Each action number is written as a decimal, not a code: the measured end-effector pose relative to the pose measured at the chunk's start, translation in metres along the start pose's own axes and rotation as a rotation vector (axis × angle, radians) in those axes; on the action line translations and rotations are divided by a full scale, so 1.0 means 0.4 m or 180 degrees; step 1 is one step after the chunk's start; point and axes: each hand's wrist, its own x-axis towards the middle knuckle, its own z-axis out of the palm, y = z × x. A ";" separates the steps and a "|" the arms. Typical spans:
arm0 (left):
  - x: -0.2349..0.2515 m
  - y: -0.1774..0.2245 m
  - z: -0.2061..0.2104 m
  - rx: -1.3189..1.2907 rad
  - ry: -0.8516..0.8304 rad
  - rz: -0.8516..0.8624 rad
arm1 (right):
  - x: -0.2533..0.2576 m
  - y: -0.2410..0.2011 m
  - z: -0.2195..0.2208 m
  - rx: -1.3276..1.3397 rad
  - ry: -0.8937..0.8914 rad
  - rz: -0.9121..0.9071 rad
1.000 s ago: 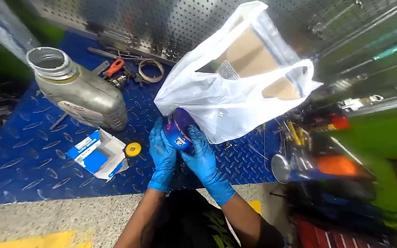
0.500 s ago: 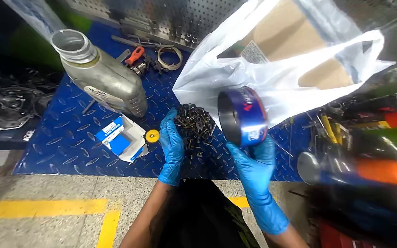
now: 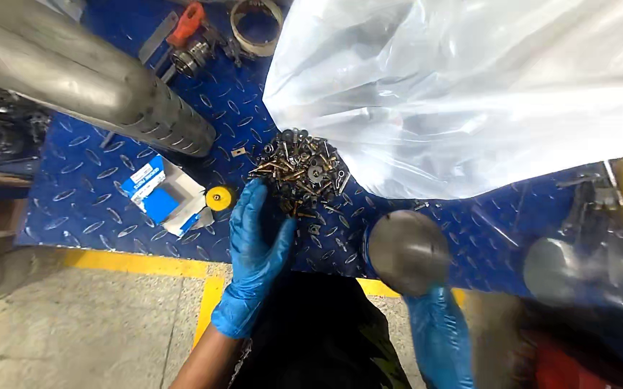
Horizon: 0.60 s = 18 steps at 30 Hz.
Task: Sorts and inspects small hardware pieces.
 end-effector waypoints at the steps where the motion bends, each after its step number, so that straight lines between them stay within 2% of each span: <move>1: 0.006 0.009 0.005 0.0220 -0.0065 -0.0048 | 0.039 0.082 -0.064 -0.0539 -0.0166 -0.0941; 3: 0.033 0.026 0.021 0.0556 -0.0167 -0.0080 | 0.083 0.139 -0.130 -0.1321 -0.0103 -0.2346; 4: 0.052 0.031 0.031 0.0732 -0.0205 -0.0059 | 0.084 0.134 -0.128 -0.1385 -0.0207 -0.2801; 7: 0.101 0.025 0.054 0.1085 -0.0363 0.0074 | 0.040 0.084 0.021 -0.1585 -0.0886 -0.3539; 9: 0.109 0.011 0.054 0.1029 -0.0492 0.0124 | 0.016 0.051 0.170 -0.2225 -0.0964 -0.4022; 11: 0.115 0.000 0.043 0.0975 -0.0569 0.0122 | 0.011 0.028 0.297 -0.2929 -0.0816 -0.4167; 14: 0.129 -0.003 0.044 0.0812 -0.0606 0.0141 | 0.032 0.006 0.394 -0.3822 -0.0733 -0.3629; 18: 0.126 -0.024 0.042 0.0535 -0.0481 0.0190 | 0.056 0.025 0.434 -0.3925 -0.0397 -0.3683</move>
